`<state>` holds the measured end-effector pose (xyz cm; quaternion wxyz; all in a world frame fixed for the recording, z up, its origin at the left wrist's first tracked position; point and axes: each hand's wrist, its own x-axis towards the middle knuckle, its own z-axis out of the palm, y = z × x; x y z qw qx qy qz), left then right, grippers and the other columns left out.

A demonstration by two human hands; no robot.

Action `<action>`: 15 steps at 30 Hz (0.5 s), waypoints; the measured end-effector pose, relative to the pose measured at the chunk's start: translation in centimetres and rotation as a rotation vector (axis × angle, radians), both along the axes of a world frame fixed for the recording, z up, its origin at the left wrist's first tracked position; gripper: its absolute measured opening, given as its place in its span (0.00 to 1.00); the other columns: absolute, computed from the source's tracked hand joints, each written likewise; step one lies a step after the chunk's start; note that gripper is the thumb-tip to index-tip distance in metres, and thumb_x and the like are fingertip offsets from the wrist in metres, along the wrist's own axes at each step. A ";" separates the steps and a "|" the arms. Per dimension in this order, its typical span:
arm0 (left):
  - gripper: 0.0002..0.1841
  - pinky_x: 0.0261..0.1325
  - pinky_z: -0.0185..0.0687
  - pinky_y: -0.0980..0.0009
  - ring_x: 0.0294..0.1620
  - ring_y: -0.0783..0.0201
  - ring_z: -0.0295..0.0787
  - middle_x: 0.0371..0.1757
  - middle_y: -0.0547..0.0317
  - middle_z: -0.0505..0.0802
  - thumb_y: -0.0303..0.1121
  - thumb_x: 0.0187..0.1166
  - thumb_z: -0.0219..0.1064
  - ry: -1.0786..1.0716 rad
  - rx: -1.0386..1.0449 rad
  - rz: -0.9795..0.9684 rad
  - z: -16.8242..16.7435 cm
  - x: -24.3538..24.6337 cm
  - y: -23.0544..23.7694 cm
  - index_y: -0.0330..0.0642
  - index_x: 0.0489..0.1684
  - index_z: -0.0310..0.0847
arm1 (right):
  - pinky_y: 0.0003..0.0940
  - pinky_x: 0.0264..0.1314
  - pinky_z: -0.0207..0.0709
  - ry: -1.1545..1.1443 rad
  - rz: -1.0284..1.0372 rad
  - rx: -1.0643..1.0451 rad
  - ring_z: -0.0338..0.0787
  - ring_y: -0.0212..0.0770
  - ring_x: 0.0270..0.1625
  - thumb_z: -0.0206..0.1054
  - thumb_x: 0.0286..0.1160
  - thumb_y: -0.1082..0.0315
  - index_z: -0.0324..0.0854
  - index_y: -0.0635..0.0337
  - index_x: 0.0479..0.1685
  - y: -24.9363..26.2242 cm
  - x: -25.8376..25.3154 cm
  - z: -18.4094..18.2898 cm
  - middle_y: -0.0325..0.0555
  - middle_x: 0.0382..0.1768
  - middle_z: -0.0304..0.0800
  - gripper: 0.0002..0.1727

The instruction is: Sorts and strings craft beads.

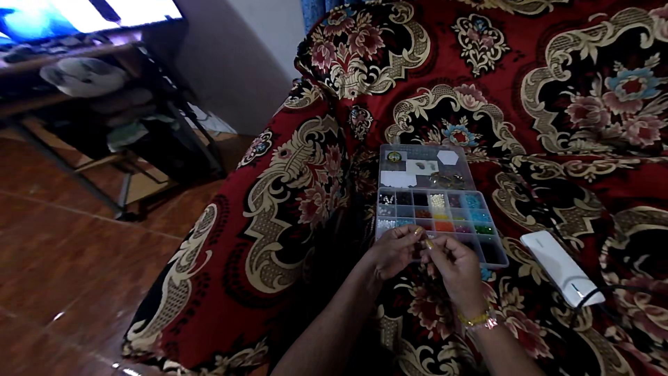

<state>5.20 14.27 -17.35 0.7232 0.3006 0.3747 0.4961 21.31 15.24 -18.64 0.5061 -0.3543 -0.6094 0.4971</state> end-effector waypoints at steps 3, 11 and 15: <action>0.11 0.54 0.87 0.70 0.41 0.69 0.90 0.39 0.64 0.92 0.28 0.90 0.52 -0.024 -0.034 0.065 0.2 -0.1 0.1 0.43 0.45 0.82 | 0.17 0.19 0.79 0.008 -0.023 0.033 0.83 0.22 0.18 0.65 0.74 0.72 0.87 0.62 0.35 0.2 0.1 -0.2 0.31 0.23 0.91 0.06; 0.10 0.53 0.87 0.70 0.40 0.69 0.90 0.39 0.63 0.91 0.26 0.90 0.53 -0.067 -0.123 0.159 0.8 0.0 0.2 0.41 0.49 0.81 | 0.16 0.19 0.78 -0.004 -0.016 0.024 0.83 0.22 0.17 0.64 0.74 0.72 0.87 0.62 0.36 0.0 0.1 0.1 0.31 0.23 0.90 0.06; 0.11 0.53 0.87 0.70 0.41 0.69 0.90 0.40 0.64 0.91 0.28 0.92 0.51 -0.046 -0.094 0.096 0.5 0.0 0.2 0.42 0.49 0.81 | 0.17 0.19 0.79 -0.002 -0.011 0.022 0.83 0.22 0.18 0.64 0.75 0.72 0.87 0.62 0.36 0.0 0.1 0.1 0.31 0.23 0.90 0.06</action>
